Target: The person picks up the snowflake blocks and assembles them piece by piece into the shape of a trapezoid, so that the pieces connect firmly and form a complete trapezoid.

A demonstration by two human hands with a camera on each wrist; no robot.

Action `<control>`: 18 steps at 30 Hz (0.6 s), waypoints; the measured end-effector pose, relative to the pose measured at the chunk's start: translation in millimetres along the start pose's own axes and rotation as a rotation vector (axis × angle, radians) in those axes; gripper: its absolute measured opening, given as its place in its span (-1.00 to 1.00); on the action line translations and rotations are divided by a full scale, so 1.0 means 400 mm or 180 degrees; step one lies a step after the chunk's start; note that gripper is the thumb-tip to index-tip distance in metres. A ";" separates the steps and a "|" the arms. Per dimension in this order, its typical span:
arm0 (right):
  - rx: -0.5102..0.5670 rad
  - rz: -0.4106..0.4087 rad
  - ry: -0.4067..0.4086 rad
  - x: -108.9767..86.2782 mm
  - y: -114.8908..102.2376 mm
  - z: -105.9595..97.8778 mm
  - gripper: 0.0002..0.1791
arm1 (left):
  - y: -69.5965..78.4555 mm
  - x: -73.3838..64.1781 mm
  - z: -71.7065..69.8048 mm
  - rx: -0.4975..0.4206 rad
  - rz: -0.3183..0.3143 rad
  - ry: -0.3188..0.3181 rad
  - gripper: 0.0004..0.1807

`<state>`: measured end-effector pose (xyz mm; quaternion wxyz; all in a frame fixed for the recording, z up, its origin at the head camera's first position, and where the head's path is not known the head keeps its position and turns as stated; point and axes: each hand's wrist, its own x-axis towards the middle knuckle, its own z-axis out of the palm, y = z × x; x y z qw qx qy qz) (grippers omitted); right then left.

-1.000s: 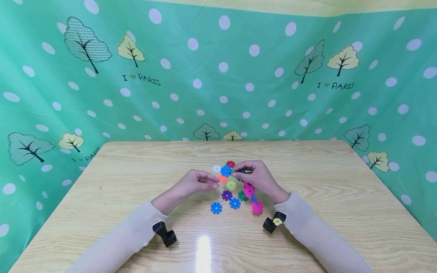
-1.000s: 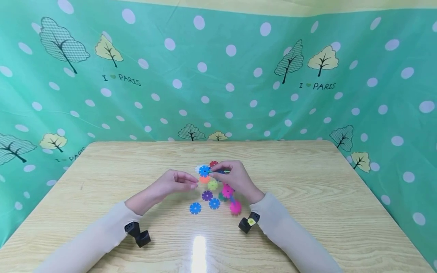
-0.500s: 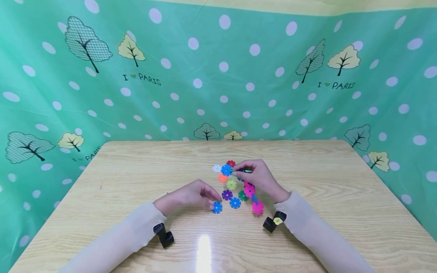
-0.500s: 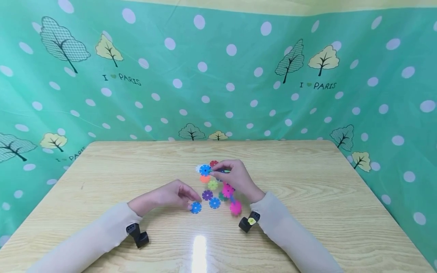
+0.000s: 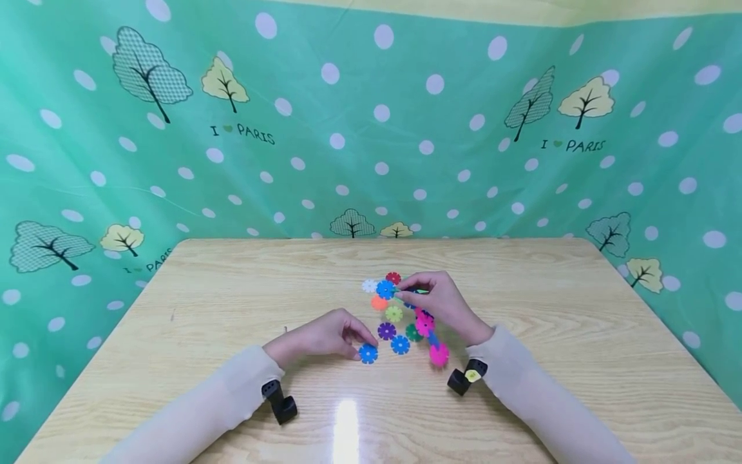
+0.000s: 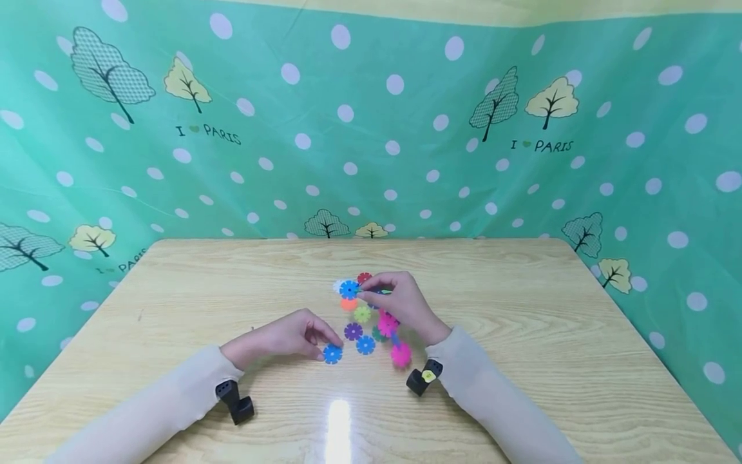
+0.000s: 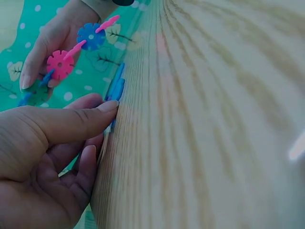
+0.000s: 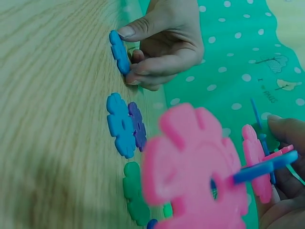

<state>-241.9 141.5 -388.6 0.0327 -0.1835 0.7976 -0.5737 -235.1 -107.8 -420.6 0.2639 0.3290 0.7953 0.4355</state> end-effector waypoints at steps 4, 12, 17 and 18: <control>-0.0013 -0.0020 -0.0002 0.002 0.004 0.001 -0.84 | 0.002 -0.001 0.001 0.0172 0.0079 0.0044 -0.67; 0.0030 -0.0056 0.0019 0.002 0.006 0.001 -0.86 | 0.015 -0.004 0.004 0.0596 0.0216 0.0135 -0.72; 0.0061 -0.0018 0.0007 0.002 0.007 0.001 -0.84 | 0.018 -0.002 0.005 0.0616 0.0265 0.0165 -0.74; 0.0058 -0.0008 0.0008 0.003 0.007 0.001 -0.84 | 0.019 -0.001 0.005 0.0600 0.0275 0.0166 -0.74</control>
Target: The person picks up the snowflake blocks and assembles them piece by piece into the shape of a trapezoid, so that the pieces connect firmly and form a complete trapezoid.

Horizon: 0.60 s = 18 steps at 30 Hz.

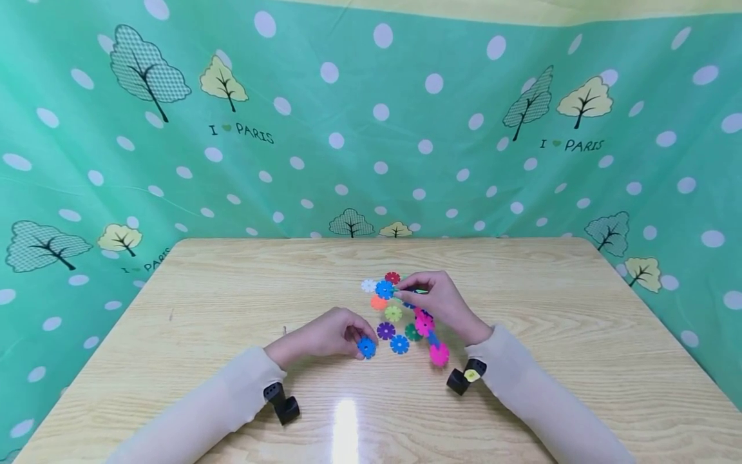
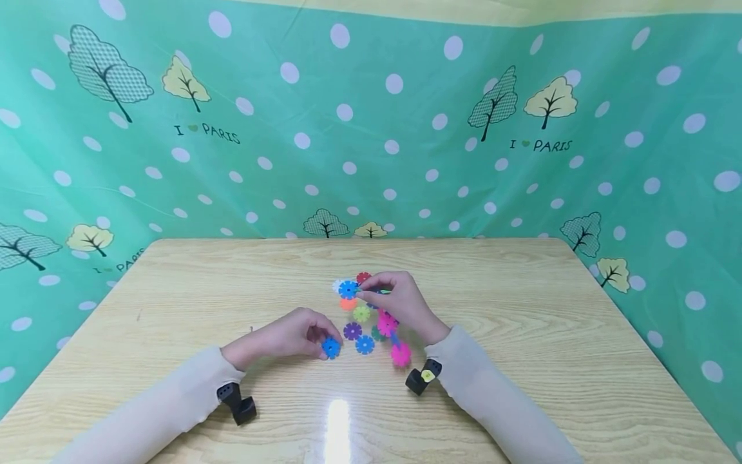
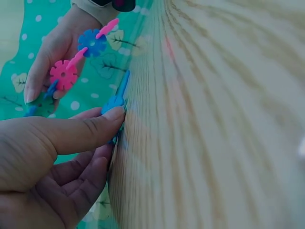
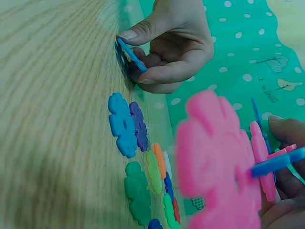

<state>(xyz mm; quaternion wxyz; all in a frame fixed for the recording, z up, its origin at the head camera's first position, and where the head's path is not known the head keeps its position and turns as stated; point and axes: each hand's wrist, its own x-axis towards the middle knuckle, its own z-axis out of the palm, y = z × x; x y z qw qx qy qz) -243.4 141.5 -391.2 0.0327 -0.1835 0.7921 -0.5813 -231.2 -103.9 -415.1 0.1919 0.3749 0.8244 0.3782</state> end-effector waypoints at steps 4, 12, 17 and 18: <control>0.0002 0.0040 -0.0002 0.000 -0.004 0.000 -0.84 | -0.002 0.001 -0.002 -0.0091 -0.0053 0.0054 -0.76; -0.0034 0.0011 -0.0007 -0.025 -0.078 0.004 -0.85 | -0.024 0.001 -0.010 -0.0331 -0.0286 0.0349 -0.77; -0.0053 -0.0016 0.0007 -0.027 -0.083 0.004 -0.86 | -0.021 0.005 -0.021 -0.0724 -0.0511 0.0697 -0.78; -0.0061 -0.0011 0.0015 -0.027 -0.083 0.003 -0.86 | -0.019 0.007 -0.023 -0.0796 -0.0530 0.0771 -0.77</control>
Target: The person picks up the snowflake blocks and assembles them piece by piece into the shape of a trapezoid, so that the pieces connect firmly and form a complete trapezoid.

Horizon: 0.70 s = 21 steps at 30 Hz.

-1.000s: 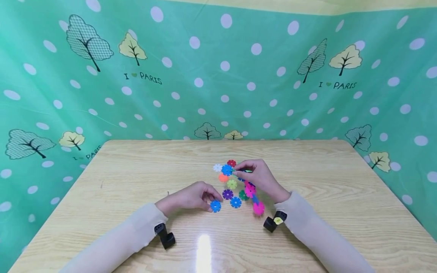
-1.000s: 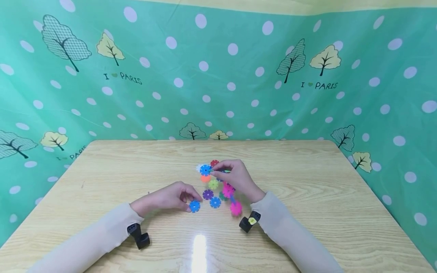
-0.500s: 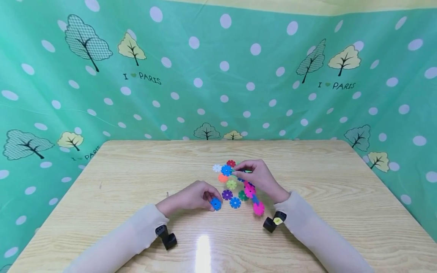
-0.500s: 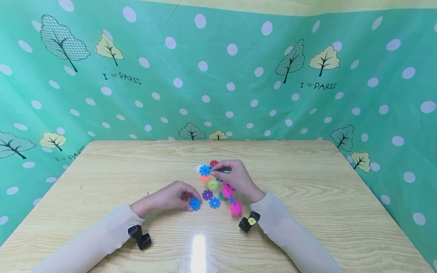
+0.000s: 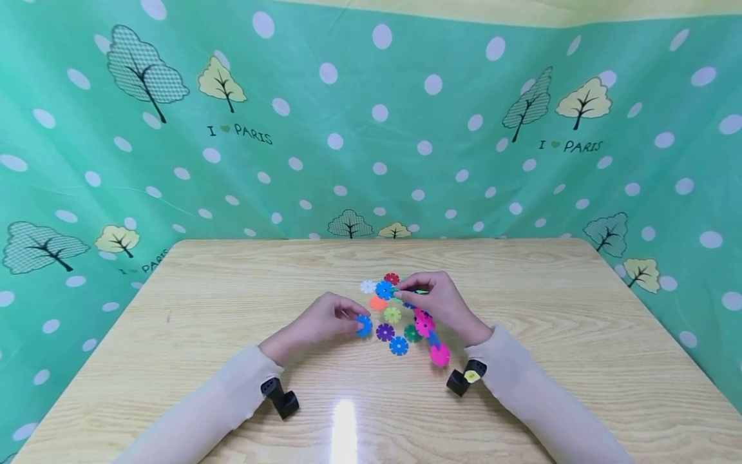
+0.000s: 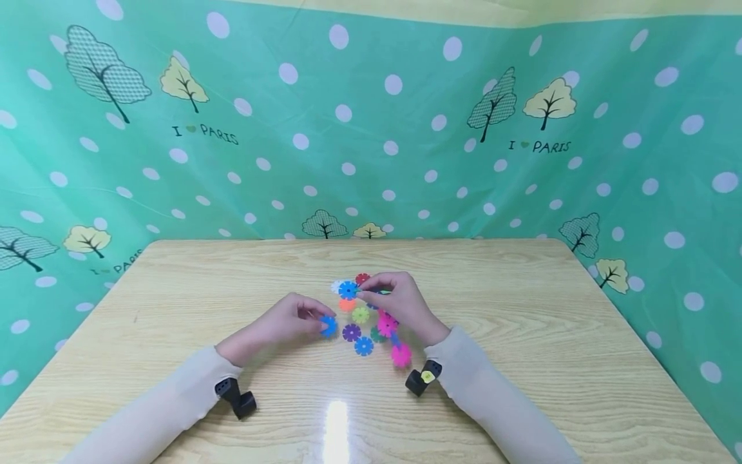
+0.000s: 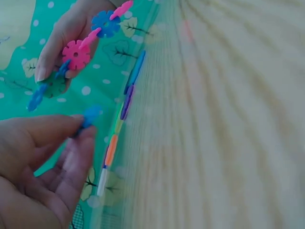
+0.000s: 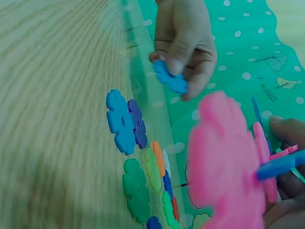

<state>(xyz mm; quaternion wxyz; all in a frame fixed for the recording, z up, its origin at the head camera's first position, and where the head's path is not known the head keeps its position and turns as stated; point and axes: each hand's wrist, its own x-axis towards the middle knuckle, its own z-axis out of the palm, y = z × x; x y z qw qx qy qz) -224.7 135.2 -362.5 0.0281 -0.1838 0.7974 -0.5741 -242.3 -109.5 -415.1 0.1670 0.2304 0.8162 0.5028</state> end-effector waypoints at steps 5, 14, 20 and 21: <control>-0.0039 0.0058 0.0029 -0.002 -0.002 -0.002 -0.86 | 0.019 0.009 -0.002 -0.0366 -0.0176 0.0400 -0.75; -0.0022 0.0118 0.0046 -0.003 -0.005 -0.003 -0.86 | 0.058 0.029 -0.016 -0.0982 -0.0096 0.0904 -0.70; 0.0020 0.0177 0.0054 -0.003 -0.007 -0.005 -0.85 | 0.066 0.036 -0.018 -0.1005 0.0017 0.0978 -0.69; 0.0024 0.0188 0.0053 -0.003 -0.008 -0.005 -0.85 | 0.067 0.037 -0.018 -0.0996 0.0042 0.0984 -0.69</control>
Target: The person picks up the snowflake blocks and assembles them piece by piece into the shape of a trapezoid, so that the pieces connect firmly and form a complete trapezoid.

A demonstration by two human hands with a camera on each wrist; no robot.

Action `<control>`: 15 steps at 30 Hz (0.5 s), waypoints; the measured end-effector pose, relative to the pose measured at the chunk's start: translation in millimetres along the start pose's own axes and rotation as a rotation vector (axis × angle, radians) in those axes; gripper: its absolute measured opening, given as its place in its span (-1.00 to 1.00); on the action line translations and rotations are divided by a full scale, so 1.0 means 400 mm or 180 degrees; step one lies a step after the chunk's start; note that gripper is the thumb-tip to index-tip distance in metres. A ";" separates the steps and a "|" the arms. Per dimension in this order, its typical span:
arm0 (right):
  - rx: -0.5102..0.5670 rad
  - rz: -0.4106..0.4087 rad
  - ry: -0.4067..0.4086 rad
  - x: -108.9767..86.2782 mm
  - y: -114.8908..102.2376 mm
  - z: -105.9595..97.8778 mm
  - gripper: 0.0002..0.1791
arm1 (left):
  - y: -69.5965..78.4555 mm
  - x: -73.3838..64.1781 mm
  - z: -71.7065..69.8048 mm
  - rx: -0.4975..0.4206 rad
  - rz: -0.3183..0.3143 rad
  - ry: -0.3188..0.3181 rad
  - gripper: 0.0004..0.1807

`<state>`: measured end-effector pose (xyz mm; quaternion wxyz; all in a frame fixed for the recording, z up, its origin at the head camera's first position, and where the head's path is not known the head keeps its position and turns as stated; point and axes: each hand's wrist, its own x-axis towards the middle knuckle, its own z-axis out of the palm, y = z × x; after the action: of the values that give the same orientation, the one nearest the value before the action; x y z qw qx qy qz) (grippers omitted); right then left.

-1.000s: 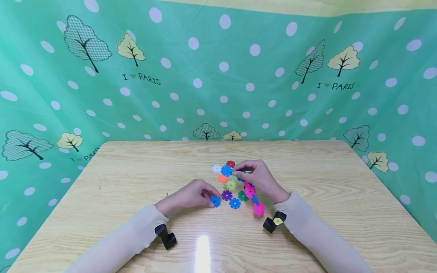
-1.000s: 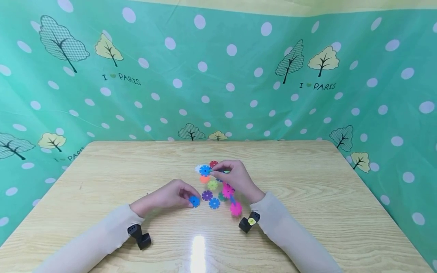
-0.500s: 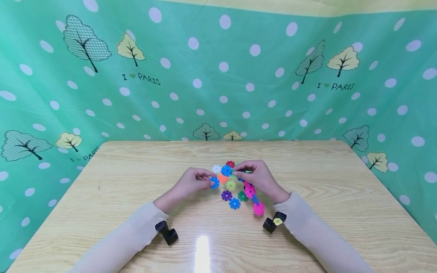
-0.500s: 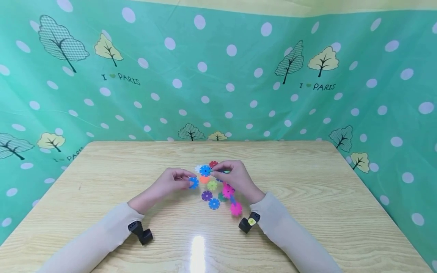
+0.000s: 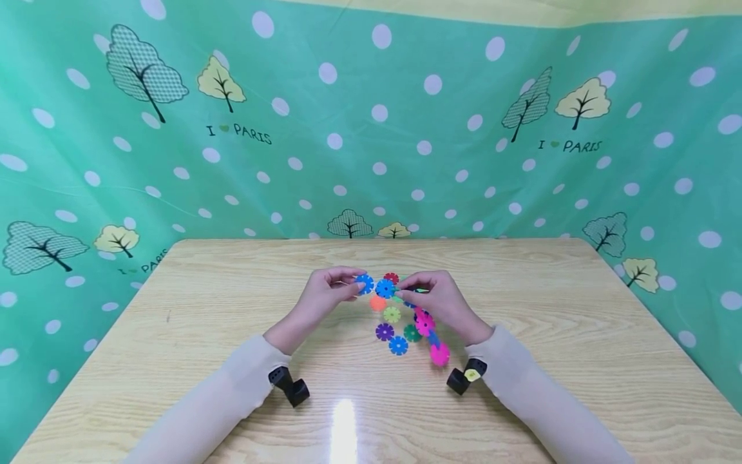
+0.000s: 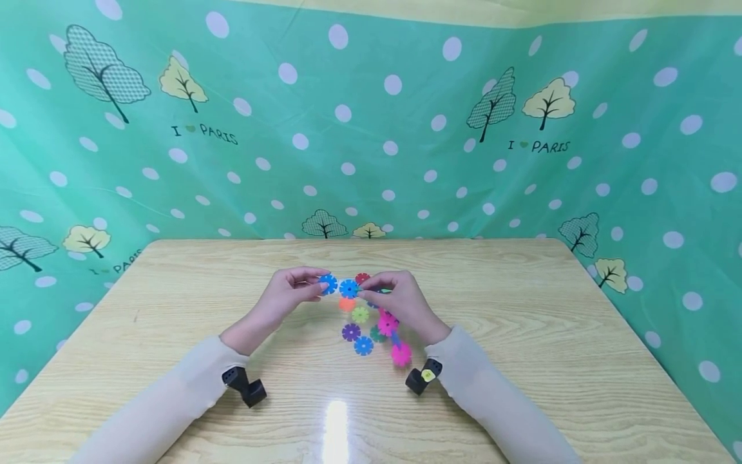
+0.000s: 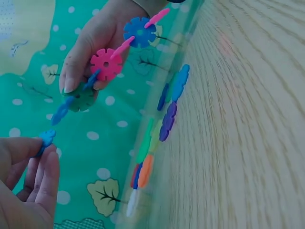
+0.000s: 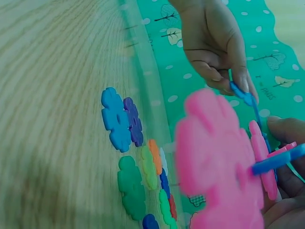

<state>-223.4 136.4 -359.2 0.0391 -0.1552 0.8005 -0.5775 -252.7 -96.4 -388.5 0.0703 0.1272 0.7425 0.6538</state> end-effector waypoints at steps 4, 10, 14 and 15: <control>-0.0028 0.0005 0.0006 0.001 0.000 0.000 -0.85 | 0.004 0.000 0.005 0.0113 0.0180 0.0010 -0.71; -0.0058 -0.0020 0.0007 0.002 0.001 0.000 -0.85 | 0.004 0.001 0.011 0.0244 0.0353 0.0014 -0.74; -0.0022 -0.0017 0.0016 0.002 -0.001 -0.001 -0.85 | 0.005 0.000 0.013 0.0326 0.0479 0.0012 -0.76; -0.0025 -0.0017 0.0022 0.001 -0.002 -0.001 -0.85 | 0.006 0.000 0.013 0.0364 0.0519 0.0020 -0.76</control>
<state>-223.8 136.3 -358.3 0.0341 -0.1555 0.8025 -0.5750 -251.2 -91.2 -387.0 0.0072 0.1889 0.7661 0.6143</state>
